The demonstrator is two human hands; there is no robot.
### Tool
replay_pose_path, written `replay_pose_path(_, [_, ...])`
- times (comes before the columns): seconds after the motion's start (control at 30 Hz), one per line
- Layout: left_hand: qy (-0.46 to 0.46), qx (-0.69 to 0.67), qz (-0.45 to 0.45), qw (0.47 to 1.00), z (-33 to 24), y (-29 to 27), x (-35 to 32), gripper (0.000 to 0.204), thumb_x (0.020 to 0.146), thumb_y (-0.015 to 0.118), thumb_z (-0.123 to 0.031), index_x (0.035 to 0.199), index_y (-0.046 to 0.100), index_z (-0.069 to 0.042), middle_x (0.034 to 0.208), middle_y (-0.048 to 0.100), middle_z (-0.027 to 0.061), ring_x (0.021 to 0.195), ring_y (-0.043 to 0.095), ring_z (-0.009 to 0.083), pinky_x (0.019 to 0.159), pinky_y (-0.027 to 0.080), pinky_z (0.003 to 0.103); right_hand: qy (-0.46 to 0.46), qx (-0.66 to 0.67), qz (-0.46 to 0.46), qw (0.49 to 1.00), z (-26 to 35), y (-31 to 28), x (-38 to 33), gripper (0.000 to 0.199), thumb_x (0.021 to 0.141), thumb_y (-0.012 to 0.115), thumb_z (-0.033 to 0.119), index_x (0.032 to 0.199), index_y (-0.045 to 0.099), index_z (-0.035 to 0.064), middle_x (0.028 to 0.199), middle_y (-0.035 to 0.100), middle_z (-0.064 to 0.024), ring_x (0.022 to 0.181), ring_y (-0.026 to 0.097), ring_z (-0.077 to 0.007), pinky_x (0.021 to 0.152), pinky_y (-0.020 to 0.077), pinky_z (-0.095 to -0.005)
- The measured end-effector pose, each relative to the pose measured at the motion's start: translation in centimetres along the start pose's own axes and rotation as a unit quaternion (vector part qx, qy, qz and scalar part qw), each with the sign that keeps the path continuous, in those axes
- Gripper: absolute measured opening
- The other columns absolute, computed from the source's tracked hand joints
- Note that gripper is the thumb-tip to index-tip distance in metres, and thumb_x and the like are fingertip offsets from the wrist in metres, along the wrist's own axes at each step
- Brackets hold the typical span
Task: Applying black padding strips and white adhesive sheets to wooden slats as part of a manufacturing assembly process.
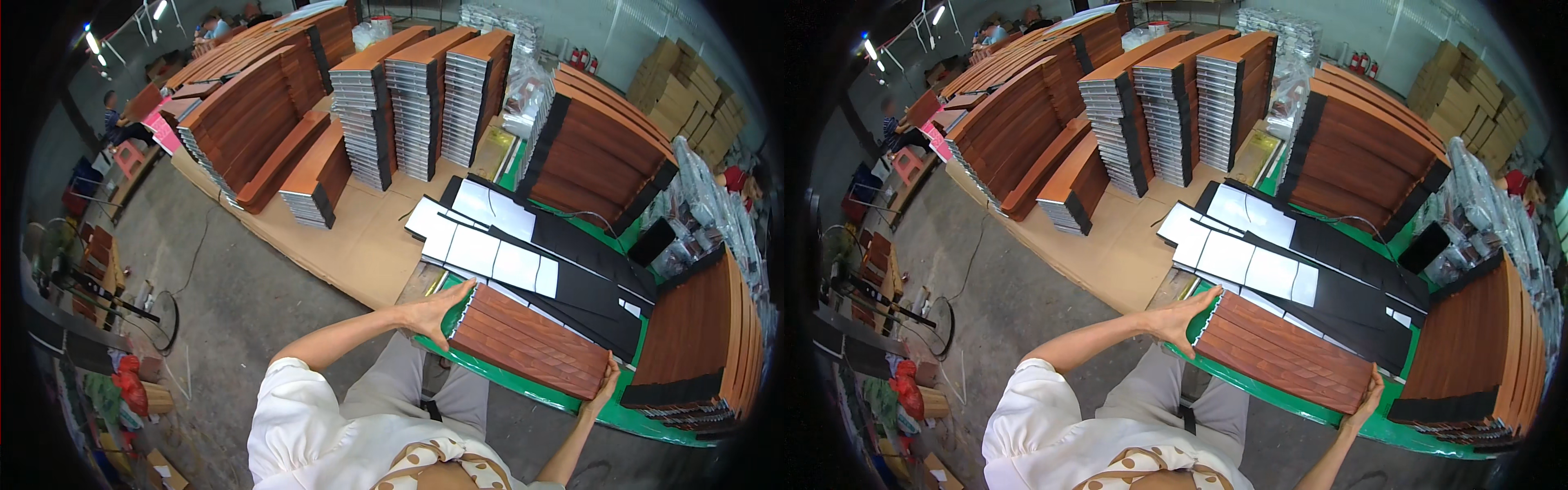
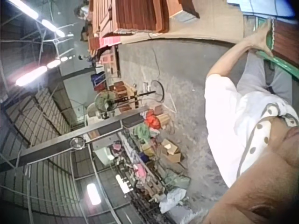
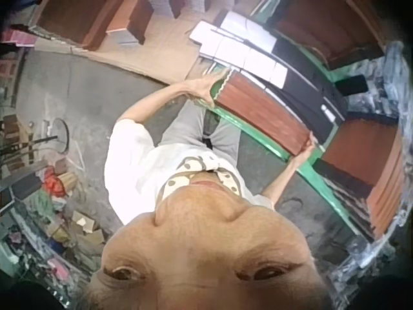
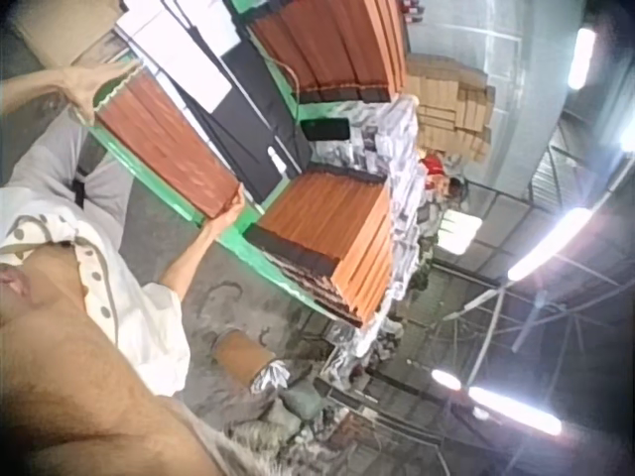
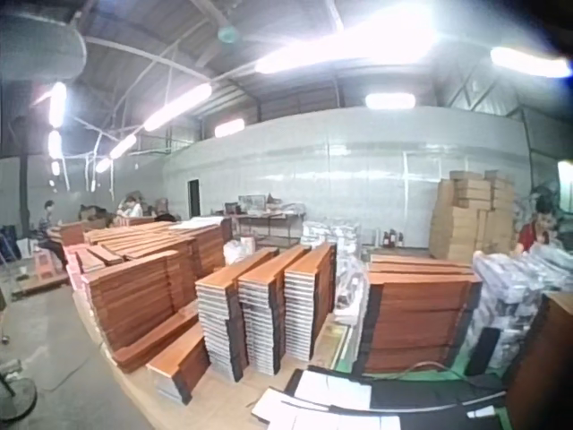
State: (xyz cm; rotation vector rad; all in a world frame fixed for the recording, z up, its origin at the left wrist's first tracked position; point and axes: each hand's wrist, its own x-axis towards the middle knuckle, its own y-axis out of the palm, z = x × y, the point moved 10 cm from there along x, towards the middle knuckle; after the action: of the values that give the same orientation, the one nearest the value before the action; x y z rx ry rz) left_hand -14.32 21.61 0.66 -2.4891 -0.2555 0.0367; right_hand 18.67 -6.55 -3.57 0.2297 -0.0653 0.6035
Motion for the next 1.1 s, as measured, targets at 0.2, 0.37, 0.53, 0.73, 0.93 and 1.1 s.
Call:
replay_pose_path(0.2, [0.051, -0.021, -0.064, 0.996, -1.4, -0.7, -0.1, 0.131, 0.042, 0.085, -0.02, 0.142, 0.003, 0.004, 0.146, 0.016, 0.0266, 0.136, 0.02, 0.0358, 0.111, 0.022, 0.035, 0.013, 0.001, 0.002, 1.0, 0.3, 0.3, -0.2, 0.06, 0.094, 0.035, 0.054, 0.124, 0.045, 0.0027, 0.134, 0.044, -0.0159, 0.123, 0.044, -0.0241, 0.103, 0.0346, -0.0374])
replay_pose_path(0.37, [0.086, -0.002, -0.092, 0.992, -2.3, -1.3, -1.4, 0.132, 0.041, 0.085, -0.019, 0.142, 0.002, 0.005, 0.147, 0.015, 0.0256, 0.137, 0.019, 0.0344, 0.112, 0.021, 0.035, -0.026, -0.01, 0.003, 1.0, 3.1, 1.1, 0.1, 0.059, 0.095, 0.033, 0.052, 0.124, 0.045, 0.0021, 0.135, 0.044, -0.0143, 0.124, 0.041, -0.0231, 0.104, 0.0338, -0.0373])
replay_pose_path(0.53, [0.065, -0.031, -0.093, 0.993, -1.3, -0.2, -1.2, 0.134, 0.042, 0.085, -0.02, 0.142, -0.001, 0.004, 0.147, 0.014, 0.0251, 0.137, 0.017, 0.0338, 0.113, 0.019, 0.036, -0.004, -0.004, 0.02, 1.0, 0.2, -0.7, 0.5, 0.056, 0.096, 0.032, 0.049, 0.125, 0.046, 0.003, 0.135, 0.045, -0.0135, 0.124, 0.043, -0.0221, 0.105, 0.0311, -0.0365])
replay_pose_path(0.73, [0.067, -0.065, -0.05, 0.994, -0.3, 0.8, -0.7, 0.133, 0.045, 0.083, -0.023, 0.142, -0.004, 0.003, 0.147, 0.008, 0.0271, 0.138, 0.01, 0.0366, 0.113, 0.012, 0.037, 0.008, -0.028, 0.033, 0.999, -0.5, -0.2, 0.3, 0.059, 0.096, 0.033, 0.049, 0.128, 0.043, 0.0015, 0.131, 0.047, -0.0146, 0.12, 0.046, -0.0231, 0.103, 0.0341, -0.0368])
replay_pose_path(0.93, [0.099, -0.026, -0.017, 0.995, 0.2, 1.5, -0.1, 0.144, 0.043, 0.086, -0.029, 0.142, -0.016, -0.002, 0.148, -0.001, 0.0258, 0.138, 0.004, 0.0366, 0.113, 0.009, 0.04, -0.002, -0.037, 0.022, 0.999, -0.2, 0.1, 0.3, 0.063, 0.095, 0.033, 0.053, 0.13, 0.042, 0.0019, 0.13, 0.048, -0.0142, 0.119, 0.047, -0.0225, 0.102, 0.0357, -0.035])
replay_pose_path(1.1, [0.104, -0.045, -0.046, 0.992, 0.6, 1.4, -0.1, 0.143, 0.042, 0.085, -0.032, 0.143, -0.011, -0.001, 0.148, 0.003, 0.0274, 0.138, 0.007, 0.0377, 0.113, 0.011, 0.041, 0.014, -0.006, 0.026, 1.0, -0.8, 0.0, 0.5, 0.063, 0.094, 0.033, 0.054, 0.13, 0.042, 0.0023, 0.13, 0.047, -0.0143, 0.119, 0.046, -0.0231, 0.101, 0.0362, -0.0358])
